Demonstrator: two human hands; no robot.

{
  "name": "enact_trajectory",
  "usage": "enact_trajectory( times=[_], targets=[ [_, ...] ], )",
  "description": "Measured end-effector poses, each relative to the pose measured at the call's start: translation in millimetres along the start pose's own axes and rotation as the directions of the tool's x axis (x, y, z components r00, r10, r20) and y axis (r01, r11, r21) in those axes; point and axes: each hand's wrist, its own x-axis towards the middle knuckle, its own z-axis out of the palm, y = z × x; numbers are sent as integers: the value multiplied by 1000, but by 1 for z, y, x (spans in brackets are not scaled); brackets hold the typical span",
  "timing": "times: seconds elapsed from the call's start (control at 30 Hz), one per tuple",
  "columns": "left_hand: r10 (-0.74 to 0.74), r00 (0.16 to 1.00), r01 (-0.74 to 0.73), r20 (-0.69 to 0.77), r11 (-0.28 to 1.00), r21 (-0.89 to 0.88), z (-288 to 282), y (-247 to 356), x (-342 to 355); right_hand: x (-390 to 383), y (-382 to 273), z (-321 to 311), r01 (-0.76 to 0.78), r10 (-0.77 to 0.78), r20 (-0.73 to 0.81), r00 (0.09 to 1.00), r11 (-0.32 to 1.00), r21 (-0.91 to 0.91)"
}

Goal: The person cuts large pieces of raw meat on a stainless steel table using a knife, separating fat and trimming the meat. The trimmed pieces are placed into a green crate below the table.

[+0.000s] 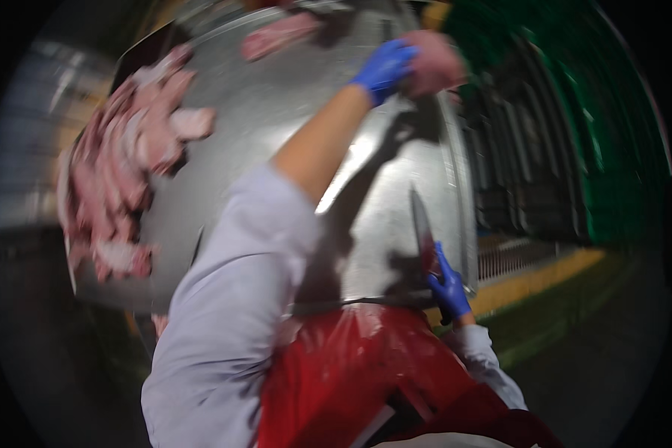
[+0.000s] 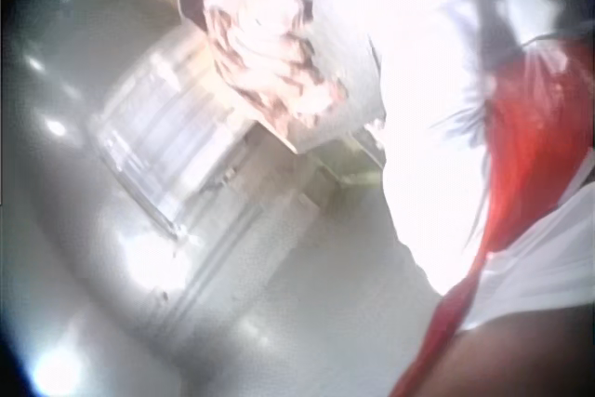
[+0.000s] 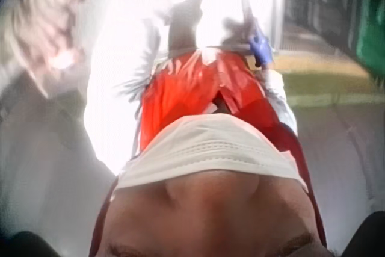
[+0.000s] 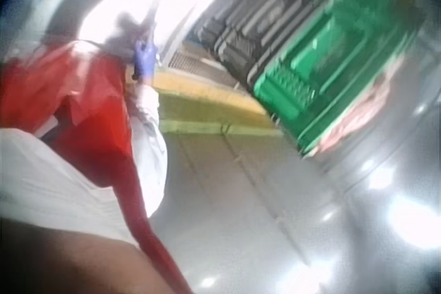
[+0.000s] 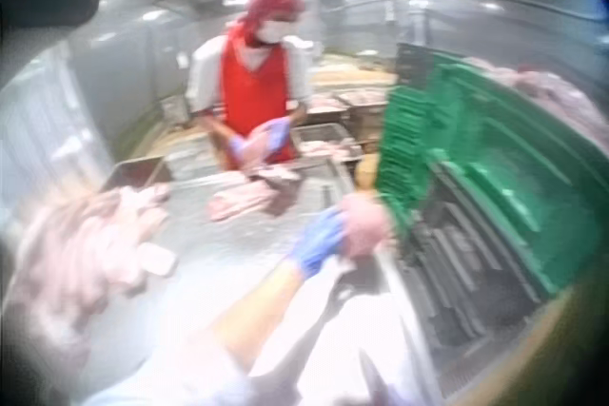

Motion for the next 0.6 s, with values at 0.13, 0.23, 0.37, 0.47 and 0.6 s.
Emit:
enact_trajectory(
  times=[0.13, 0.23, 0.37, 0.47, 0.6],
  targets=[
    [212, 975, -172, -63, 908, 383, -40, -31, -18, 7, -19, 31, -8, 5, -37, 999, 997, -82],
    [248, 951, -64, -186, 743, 666, -182, -78, -110, 5, -11, 48, -2, -7, -67, 998, 991, -133],
    [210, 837, 443, -505, 281, 851, -411, -81, -223, -8, -25, 71, -38, 31, -66, 997, 994, -104],
    [545, 572, 814, -613, -284, 507, -487, -27, -236, -22, -37, 94, -130, 134, -85, 987, 990, 46],
    [109, 196, 978, -975, -89, 187, -533, 10, -242, -34, -19, 115, -148, 154, -108, 982, 987, 60]
  ],
)
